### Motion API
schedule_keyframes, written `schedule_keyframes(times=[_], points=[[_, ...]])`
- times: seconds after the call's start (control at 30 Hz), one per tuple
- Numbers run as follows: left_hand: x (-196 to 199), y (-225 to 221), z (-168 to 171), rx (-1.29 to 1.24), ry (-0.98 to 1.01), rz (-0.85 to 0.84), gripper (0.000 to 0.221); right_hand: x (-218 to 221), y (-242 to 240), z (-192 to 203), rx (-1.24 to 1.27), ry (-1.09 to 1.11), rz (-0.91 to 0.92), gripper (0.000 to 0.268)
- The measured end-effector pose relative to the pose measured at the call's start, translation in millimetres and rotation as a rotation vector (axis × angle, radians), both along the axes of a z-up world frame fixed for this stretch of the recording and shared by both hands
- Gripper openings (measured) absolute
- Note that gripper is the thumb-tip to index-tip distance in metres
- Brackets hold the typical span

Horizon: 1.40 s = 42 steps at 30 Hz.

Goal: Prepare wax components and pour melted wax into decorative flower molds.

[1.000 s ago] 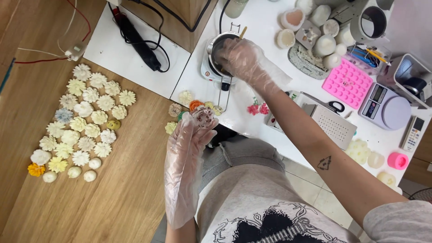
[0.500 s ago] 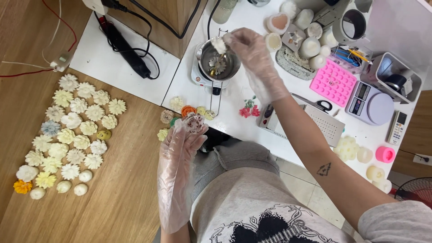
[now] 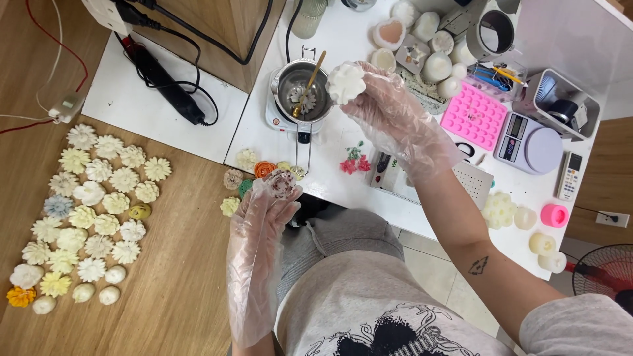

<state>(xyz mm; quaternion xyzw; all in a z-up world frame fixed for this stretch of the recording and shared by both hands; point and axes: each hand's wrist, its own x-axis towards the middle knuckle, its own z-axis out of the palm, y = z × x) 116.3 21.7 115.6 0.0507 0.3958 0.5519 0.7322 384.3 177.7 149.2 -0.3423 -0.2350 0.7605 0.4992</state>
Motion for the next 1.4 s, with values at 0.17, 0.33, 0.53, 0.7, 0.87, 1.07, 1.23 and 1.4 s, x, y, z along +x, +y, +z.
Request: schedule_keyframes(times=[0.17,0.33,0.53,0.7,0.87,1.07,1.23,1.4], points=[[3.7,1.6,-6.4,0.032,-0.043,-0.006,0.042,-16.4,-12.0,20.6,0.015,-0.231,-0.025,0.030],[6.8,3.4,-4.6,0.058,-0.063,-0.012,0.045,-46.7,-40.2,58.2,0.315,-0.571,0.099,0.021],[8.2,10.6,6.2,0.140,-0.059,-0.057,0.072,-61.6,-54.8,39.4,0.737,-1.004,0.163,0.012],[12.8,18.9,7.3,0.051,-0.082,-0.064,0.080,-69.8,-69.4,52.9,1.081,-1.134,0.222,0.021],[13.8,12.5,10.8,0.111,-0.056,-0.069,0.087,-68.7,-68.0,49.8,1.143,-1.193,0.306,0.022],[13.0,11.6,6.7,0.179,-0.040,-0.110,0.086,-68.1,-68.4,47.6,0.784,-0.983,0.299,0.011],[10.5,17.4,1.2,0.150,-0.055,-0.073,0.084,-66.8,-70.0,49.9,0.661,-0.888,0.189,0.011],[7.8,26.0,-24.5,0.085,-0.087,-0.044,0.089,-42.0,-66.7,-2.5,1.098,-1.414,0.135,0.020]])
